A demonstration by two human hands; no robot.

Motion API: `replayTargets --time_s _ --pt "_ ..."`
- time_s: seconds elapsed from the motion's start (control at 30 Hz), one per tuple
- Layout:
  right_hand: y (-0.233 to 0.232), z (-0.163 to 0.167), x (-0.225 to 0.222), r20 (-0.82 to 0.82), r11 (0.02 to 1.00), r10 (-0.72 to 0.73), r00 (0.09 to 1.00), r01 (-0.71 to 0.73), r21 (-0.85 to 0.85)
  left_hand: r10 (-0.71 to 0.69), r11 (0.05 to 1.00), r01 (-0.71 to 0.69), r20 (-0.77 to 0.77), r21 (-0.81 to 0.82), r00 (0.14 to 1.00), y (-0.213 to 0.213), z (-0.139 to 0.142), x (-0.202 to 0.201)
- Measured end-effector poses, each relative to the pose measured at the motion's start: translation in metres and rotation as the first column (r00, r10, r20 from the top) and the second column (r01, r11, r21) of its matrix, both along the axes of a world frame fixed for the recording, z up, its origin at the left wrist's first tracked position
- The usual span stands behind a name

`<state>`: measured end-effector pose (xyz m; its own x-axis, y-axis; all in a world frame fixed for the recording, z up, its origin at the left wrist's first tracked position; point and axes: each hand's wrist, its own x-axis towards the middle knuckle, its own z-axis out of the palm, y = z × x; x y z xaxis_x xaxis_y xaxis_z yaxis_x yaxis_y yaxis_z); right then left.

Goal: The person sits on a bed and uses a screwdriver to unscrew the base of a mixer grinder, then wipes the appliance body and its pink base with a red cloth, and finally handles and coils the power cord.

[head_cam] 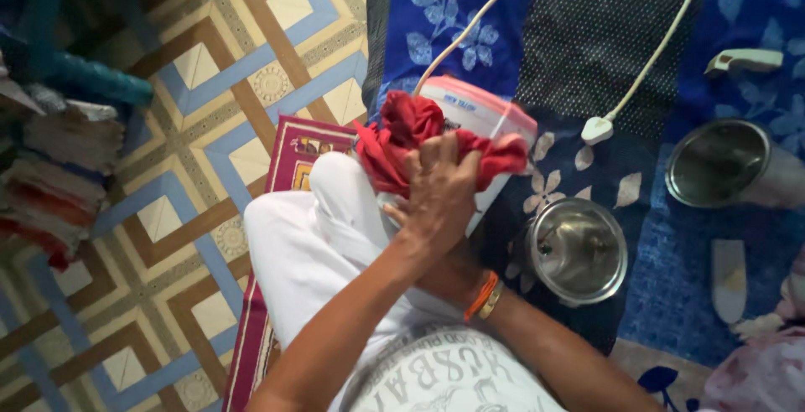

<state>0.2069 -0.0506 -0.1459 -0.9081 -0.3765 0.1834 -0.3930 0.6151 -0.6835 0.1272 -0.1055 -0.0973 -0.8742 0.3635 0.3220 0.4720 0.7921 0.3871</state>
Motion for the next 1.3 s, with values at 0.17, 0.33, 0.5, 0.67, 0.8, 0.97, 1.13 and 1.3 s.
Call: replayTargets --time_s 0.17,0.33,0.5,0.67,0.8,0.97,1.13,1.3 --pt "0.008 0.017 0.012 0.077 0.967 0.230 0.970 -0.237 0.098 -0.127 0.992 0.126 0.057 0.013 0.990 -0.046 0.001 0.018" --pt "0.036 0.059 0.035 -0.200 0.893 -0.370 0.907 0.288 -0.345 0.045 0.992 -0.062 0.148 0.114 0.988 -0.044 0.010 0.019" --pt "0.095 0.076 -0.046 -0.333 0.903 -0.426 0.841 0.420 -0.093 0.061 0.984 -0.057 -0.015 0.167 0.998 -0.026 0.000 0.028" --pt "0.117 0.042 -0.113 0.229 0.880 -0.237 0.944 0.309 -0.362 0.044 0.999 -0.040 -0.178 0.028 0.983 -0.014 -0.014 0.038" --pt "0.117 0.026 -0.121 0.155 0.894 -0.218 0.964 0.261 -0.365 -0.062 0.997 0.050 -0.228 -0.055 0.972 -0.011 -0.025 0.048" --pt "0.116 0.020 -0.123 0.052 0.911 -0.230 0.972 0.234 -0.340 -0.192 0.967 0.144 -0.231 -0.209 0.954 -0.001 -0.045 0.059" --pt "0.109 0.015 -0.125 0.212 0.851 -0.239 0.948 0.310 -0.424 -0.138 0.986 0.106 -0.271 -0.129 0.953 -0.032 -0.059 0.035" --pt "0.106 0.022 -0.127 0.175 0.853 -0.280 0.944 0.328 -0.407 0.159 0.964 -0.202 0.231 0.174 0.960 -0.113 -0.045 -0.030"
